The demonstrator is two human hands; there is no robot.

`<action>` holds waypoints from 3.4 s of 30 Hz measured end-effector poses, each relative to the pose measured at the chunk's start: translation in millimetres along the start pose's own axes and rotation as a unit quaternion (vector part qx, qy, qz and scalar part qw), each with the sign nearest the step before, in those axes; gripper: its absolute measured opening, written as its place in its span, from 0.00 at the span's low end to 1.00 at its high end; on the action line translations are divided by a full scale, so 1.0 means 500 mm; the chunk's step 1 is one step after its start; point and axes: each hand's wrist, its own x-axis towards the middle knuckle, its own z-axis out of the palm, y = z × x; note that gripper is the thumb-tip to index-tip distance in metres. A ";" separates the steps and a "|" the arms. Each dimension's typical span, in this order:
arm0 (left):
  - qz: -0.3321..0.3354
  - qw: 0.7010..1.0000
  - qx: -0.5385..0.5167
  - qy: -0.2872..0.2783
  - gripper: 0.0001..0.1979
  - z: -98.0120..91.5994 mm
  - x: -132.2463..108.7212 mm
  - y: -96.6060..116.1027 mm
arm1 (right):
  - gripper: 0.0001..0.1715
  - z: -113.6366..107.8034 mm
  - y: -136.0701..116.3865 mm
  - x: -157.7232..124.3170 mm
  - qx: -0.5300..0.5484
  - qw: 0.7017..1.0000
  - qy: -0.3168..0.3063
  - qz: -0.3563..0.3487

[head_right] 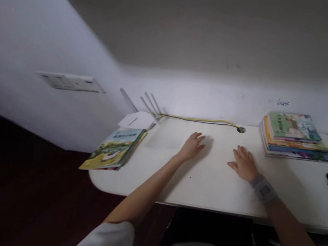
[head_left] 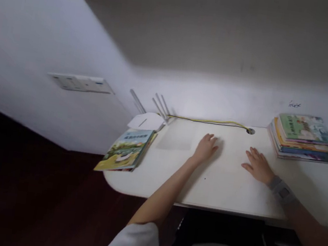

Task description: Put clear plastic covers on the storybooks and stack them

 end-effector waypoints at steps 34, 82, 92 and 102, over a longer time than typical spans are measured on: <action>-0.050 0.854 -0.515 0.055 0.29 -0.124 -0.163 0.115 | 0.52 -0.012 -0.254 -0.016 0.226 0.957 0.175 0.047; -0.028 0.995 -0.045 -0.083 0.40 0.020 -0.261 0.075 | 0.30 -0.005 -0.211 -0.118 -0.007 0.999 0.003 -0.042; -0.149 0.988 0.034 0.013 0.32 -0.073 -0.210 -0.077 | 0.29 0.009 -0.201 -0.125 -0.020 0.999 0.015 -0.041; -0.421 0.902 0.089 -0.045 0.31 -0.126 -0.239 -0.372 | 0.29 0.009 -0.204 -0.125 -0.023 0.999 0.018 -0.045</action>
